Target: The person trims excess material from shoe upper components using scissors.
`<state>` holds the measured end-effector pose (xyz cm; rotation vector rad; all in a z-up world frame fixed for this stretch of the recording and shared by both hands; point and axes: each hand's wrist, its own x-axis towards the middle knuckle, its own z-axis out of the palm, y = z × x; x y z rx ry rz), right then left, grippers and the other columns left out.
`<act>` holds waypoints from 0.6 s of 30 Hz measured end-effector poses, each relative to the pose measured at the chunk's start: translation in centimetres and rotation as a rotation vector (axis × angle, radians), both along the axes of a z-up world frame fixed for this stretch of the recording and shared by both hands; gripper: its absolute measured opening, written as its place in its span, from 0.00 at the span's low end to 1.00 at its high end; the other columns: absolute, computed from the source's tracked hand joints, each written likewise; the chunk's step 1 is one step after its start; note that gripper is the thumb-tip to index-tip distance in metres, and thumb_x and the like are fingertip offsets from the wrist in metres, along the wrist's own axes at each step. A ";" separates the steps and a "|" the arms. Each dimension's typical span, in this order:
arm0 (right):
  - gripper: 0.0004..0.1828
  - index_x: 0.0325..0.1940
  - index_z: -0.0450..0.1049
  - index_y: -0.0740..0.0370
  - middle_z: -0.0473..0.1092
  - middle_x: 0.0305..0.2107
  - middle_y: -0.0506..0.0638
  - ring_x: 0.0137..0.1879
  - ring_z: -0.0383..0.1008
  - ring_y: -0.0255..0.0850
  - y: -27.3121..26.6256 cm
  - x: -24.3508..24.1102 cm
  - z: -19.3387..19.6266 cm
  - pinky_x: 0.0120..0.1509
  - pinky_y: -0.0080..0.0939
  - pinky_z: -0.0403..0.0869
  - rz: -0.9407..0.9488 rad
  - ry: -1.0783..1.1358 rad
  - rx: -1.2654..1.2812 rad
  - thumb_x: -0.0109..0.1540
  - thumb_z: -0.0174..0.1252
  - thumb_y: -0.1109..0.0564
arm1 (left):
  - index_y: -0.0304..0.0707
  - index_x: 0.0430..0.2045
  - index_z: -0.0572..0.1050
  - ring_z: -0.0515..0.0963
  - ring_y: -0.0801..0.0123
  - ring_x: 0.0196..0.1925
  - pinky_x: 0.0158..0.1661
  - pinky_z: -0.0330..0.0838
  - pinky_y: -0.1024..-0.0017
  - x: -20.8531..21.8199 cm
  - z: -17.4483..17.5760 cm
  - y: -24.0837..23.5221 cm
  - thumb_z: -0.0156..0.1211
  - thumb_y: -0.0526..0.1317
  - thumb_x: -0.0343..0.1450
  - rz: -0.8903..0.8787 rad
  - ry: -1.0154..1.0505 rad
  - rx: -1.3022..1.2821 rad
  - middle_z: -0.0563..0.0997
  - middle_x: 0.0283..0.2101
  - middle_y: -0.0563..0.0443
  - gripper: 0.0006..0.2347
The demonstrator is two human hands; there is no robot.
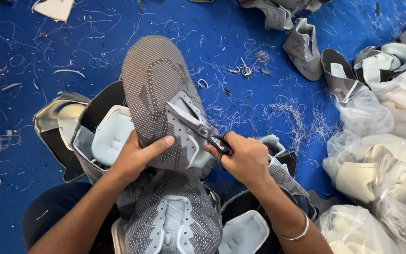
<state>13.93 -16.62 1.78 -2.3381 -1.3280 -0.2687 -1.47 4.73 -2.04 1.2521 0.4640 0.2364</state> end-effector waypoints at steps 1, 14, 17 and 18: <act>0.27 0.24 0.72 0.58 0.66 0.15 0.48 0.20 0.70 0.45 -0.1 0.0 -0.2 0.24 0.45 0.64 0.000 0.001 -0.001 0.56 0.69 0.34 | 0.26 0.50 0.73 0.85 0.64 0.45 0.47 0.81 0.68 0.0 0.0 0.0 0.68 0.45 0.65 0.000 0.001 -0.001 0.84 0.43 0.43 0.24; 0.28 0.22 0.70 0.58 0.65 0.13 0.49 0.21 0.71 0.47 0.1 0.0 -0.2 0.25 0.47 0.65 -0.021 0.032 -0.036 0.56 0.69 0.34 | 0.28 0.52 0.70 0.82 0.65 0.48 0.50 0.78 0.66 0.3 0.5 0.0 0.61 0.40 0.71 0.134 -0.198 -0.271 0.81 0.48 0.44 0.18; 0.26 0.22 0.71 0.58 0.66 0.14 0.50 0.21 0.71 0.48 0.2 -0.1 0.0 0.24 0.47 0.65 -0.021 0.017 -0.041 0.56 0.69 0.36 | 0.27 0.50 0.73 0.83 0.63 0.47 0.49 0.79 0.64 0.3 0.7 0.1 0.56 0.40 0.75 0.139 -0.237 -0.453 0.82 0.47 0.43 0.14; 0.25 0.23 0.71 0.58 0.67 0.14 0.50 0.20 0.71 0.48 0.3 -0.2 0.1 0.24 0.47 0.66 -0.015 0.004 -0.036 0.56 0.69 0.36 | 0.26 0.49 0.74 0.84 0.63 0.45 0.47 0.80 0.64 0.4 1.0 0.2 0.54 0.40 0.76 0.146 -0.245 -0.502 0.82 0.45 0.43 0.13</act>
